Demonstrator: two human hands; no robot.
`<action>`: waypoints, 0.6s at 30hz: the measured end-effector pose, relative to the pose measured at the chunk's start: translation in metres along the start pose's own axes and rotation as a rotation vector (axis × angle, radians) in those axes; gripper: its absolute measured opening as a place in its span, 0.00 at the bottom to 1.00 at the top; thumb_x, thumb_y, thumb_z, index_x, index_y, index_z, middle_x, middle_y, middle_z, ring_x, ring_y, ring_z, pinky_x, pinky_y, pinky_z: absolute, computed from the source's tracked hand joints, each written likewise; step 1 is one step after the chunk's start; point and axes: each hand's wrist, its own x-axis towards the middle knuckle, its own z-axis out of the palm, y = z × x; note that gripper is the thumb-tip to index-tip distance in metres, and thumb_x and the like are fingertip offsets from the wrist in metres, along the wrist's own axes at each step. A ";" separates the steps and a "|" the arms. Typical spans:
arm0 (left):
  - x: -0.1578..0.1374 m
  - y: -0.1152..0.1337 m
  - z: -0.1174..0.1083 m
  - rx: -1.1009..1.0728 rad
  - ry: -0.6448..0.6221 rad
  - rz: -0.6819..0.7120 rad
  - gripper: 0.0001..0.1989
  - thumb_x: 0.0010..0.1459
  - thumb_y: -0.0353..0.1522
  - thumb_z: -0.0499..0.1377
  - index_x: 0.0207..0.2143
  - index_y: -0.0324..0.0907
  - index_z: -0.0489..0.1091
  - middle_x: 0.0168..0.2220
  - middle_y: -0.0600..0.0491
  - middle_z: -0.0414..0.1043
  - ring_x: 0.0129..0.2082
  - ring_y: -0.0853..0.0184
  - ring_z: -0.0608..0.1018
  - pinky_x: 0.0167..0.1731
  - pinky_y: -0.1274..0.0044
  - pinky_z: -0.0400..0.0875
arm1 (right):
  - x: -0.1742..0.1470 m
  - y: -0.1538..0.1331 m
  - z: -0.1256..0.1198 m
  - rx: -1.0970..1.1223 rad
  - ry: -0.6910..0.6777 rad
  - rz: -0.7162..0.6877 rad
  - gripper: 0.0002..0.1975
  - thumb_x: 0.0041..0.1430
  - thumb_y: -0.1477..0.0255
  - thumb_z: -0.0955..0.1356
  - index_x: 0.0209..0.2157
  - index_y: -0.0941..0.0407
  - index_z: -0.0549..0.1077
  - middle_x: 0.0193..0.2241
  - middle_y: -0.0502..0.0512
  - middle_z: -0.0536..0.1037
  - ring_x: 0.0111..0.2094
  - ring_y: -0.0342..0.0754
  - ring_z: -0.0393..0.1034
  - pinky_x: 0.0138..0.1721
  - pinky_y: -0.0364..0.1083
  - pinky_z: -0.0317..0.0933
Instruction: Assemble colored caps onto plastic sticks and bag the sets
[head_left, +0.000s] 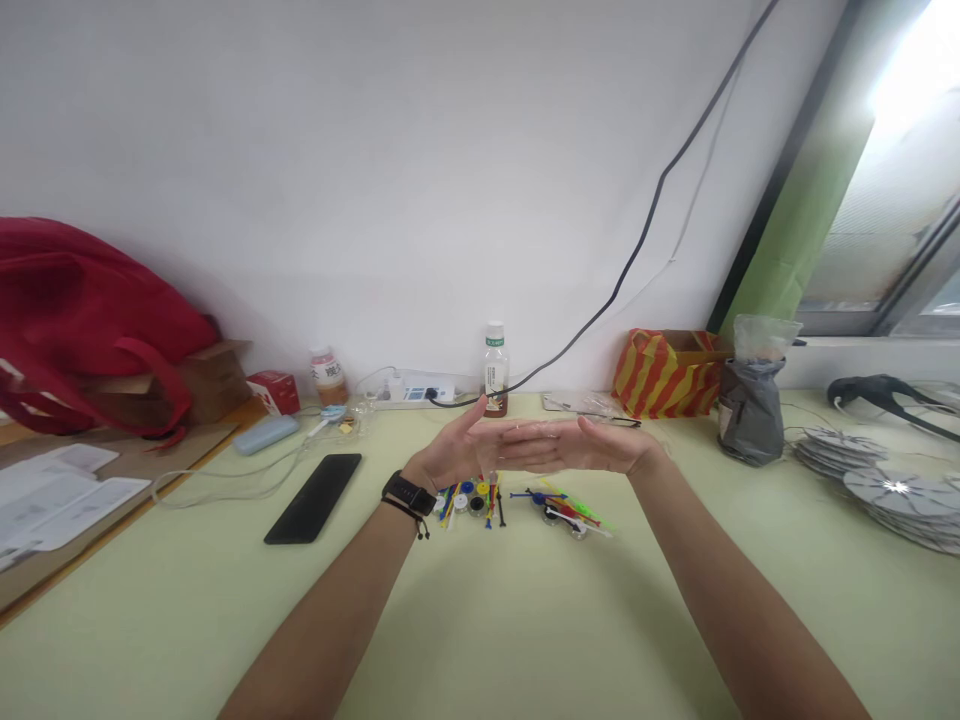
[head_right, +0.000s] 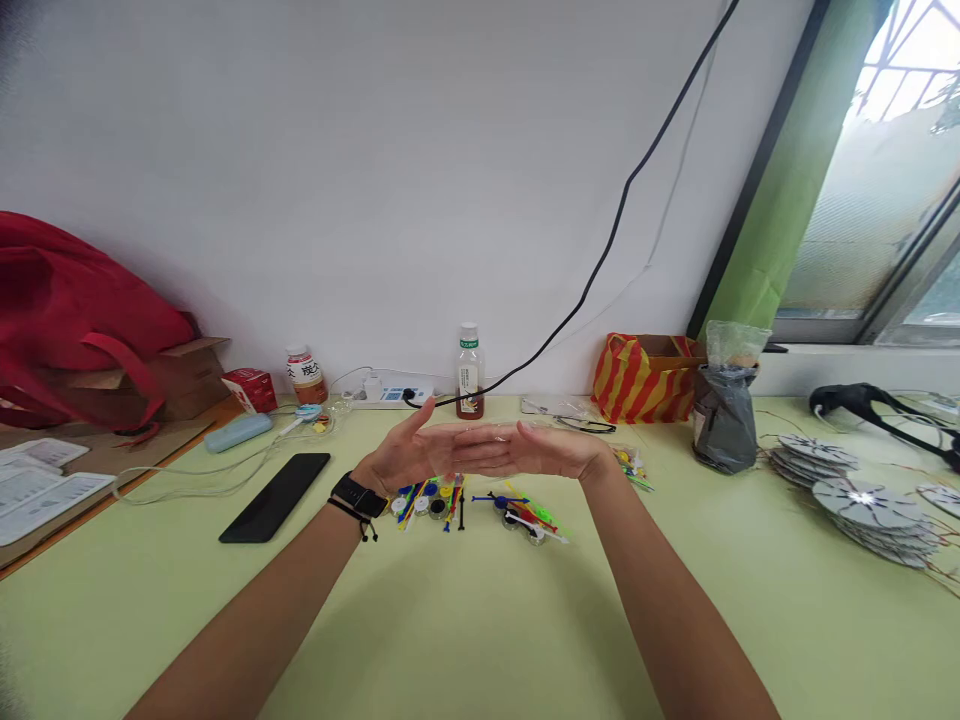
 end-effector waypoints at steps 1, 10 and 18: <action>-0.001 0.000 -0.001 -0.002 -0.003 -0.002 0.46 0.61 0.64 0.39 0.61 0.42 0.71 0.60 0.42 0.73 0.64 0.48 0.69 0.62 0.59 0.59 | 0.001 -0.001 0.002 0.005 -0.008 0.002 0.53 0.48 0.31 0.62 0.65 0.53 0.66 0.67 0.61 0.65 0.69 0.62 0.56 0.66 0.55 0.55; -0.012 0.003 -0.002 0.056 0.021 -0.044 0.52 0.55 0.69 0.37 0.60 0.43 0.72 0.58 0.43 0.74 0.65 0.47 0.69 0.57 0.60 0.64 | 0.010 -0.007 0.018 0.069 -0.053 -0.084 0.45 0.56 0.36 0.63 0.65 0.51 0.67 0.66 0.60 0.68 0.68 0.61 0.58 0.67 0.56 0.53; -0.021 0.038 -0.016 0.233 0.353 0.160 0.40 0.62 0.63 0.45 0.61 0.47 0.70 0.63 0.44 0.70 0.62 0.50 0.72 0.59 0.61 0.64 | 0.004 -0.003 0.003 0.090 0.028 -0.087 0.44 0.60 0.35 0.58 0.67 0.48 0.64 0.67 0.56 0.67 0.70 0.58 0.54 0.69 0.57 0.46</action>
